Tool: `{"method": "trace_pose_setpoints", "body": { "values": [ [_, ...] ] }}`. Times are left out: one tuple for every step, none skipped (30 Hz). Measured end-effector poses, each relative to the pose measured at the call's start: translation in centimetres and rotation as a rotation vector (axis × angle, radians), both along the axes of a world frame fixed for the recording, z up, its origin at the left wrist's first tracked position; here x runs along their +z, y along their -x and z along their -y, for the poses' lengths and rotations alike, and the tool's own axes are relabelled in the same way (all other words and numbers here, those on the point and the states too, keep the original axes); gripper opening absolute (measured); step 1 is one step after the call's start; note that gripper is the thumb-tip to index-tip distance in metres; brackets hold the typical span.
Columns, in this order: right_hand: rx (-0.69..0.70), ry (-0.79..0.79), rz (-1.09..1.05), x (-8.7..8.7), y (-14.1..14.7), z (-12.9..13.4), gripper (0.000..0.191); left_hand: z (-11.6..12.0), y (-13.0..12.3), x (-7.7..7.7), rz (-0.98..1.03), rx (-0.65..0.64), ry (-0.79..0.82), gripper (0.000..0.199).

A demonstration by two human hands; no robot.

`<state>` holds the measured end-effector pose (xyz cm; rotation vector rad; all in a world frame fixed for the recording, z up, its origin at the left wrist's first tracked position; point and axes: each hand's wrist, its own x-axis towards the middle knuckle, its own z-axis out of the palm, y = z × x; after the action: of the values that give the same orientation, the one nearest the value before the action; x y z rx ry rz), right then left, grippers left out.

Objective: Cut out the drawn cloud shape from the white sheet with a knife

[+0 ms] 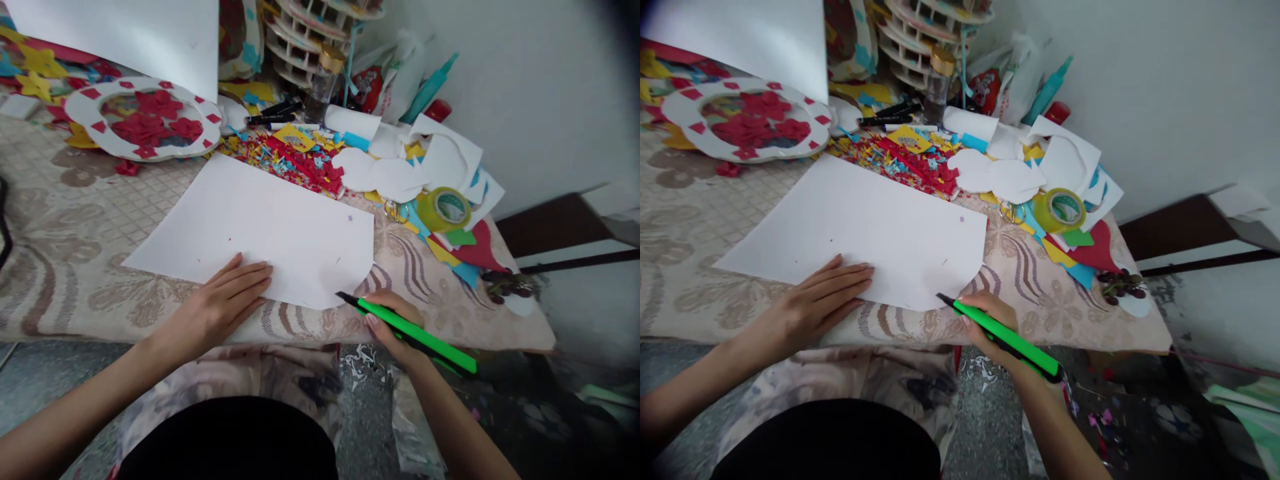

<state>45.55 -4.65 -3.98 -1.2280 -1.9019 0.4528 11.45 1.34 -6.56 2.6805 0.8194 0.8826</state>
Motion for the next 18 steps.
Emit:
{"method": "trace_pose_setpoints", "body": {
  "values": [
    [-0.025,0.005,-0.016,-0.3,-0.2,0.0,0.028,0.0,0.0,0.0,-0.001,0.001,-0.009,0.042],
    [-0.047,0.003,-0.03,-0.5,-0.3,-0.1,0.029,-0.1,0.0,0.0,-0.001,0.002,-0.019,0.042],
    [-0.065,-0.008,-0.041,-0.6,-0.3,-0.2,0.029,-0.1,0.1,0.0,-0.003,0.005,-0.028,0.043],
    [-0.076,-0.023,-0.046,-0.5,-0.2,-0.3,0.028,-0.1,0.1,0.0,-0.004,0.007,-0.036,0.043],
    [-0.077,-0.034,-0.044,-0.3,-0.1,-0.4,0.028,-0.1,0.1,0.1,-0.006,0.01,-0.043,0.043],
    [-0.064,-0.046,-0.037,0.0,0.2,-0.4,0.027,-0.1,0.0,0.1,-0.01,0.013,-0.05,0.042],
    [-0.035,-0.054,-0.032,0.3,0.5,-0.5,0.027,0.0,-0.1,0.3,-0.015,0.017,-0.056,0.041],
    [0.01,-0.058,-0.031,0.6,0.9,-0.5,0.028,0.0,-0.3,0.5,-0.019,0.016,-0.066,0.04],
    [0.07,-0.059,-0.031,0.8,1.2,-0.5,0.03,0.1,-0.6,0.7,-0.021,0.01,-0.076,0.038],
    [0.136,-0.054,-0.032,0.9,1.6,-0.6,0.033,0.1,-1.0,0.9,-0.023,-0.003,-0.084,0.037],
    [0.198,-0.045,-0.035,0.8,1.9,-0.6,0.035,0.2,-1.3,1.1,-0.024,-0.018,-0.088,0.037],
    [0.25,-0.031,-0.036,0.7,2.1,-0.6,0.036,0.2,-1.7,1.2,-0.022,-0.031,-0.089,0.036],
    [0.287,-0.013,-0.033,0.4,2.3,-0.7,0.037,0.2,-2.1,1.4,-0.02,-0.042,-0.085,0.035],
    [0.312,0.007,-0.027,0.1,2.3,-0.7,0.038,0.3,-2.5,1.4,-0.016,-0.05,-0.081,0.035],
    [0.324,0.026,-0.021,-0.2,2.3,-0.8,0.038,0.3,-2.9,1.5,-0.011,-0.054,-0.077,0.034],
    [0.332,0.043,-0.015,-0.5,2.3,-0.8,0.038,0.3,-3.1,1.5,-0.007,-0.059,-0.075,0.033],
    [0.339,0.058,-0.01,-0.7,2.3,-0.9,0.038,0.3,-3.3,1.4,-0.002,-0.064,-0.076,0.032],
    [0.346,0.072,-0.01,-0.8,2.3,-1.0,0.039,0.3,-3.5,1.3,-0.005,-0.071,-0.075,0.032]
  ]
}}
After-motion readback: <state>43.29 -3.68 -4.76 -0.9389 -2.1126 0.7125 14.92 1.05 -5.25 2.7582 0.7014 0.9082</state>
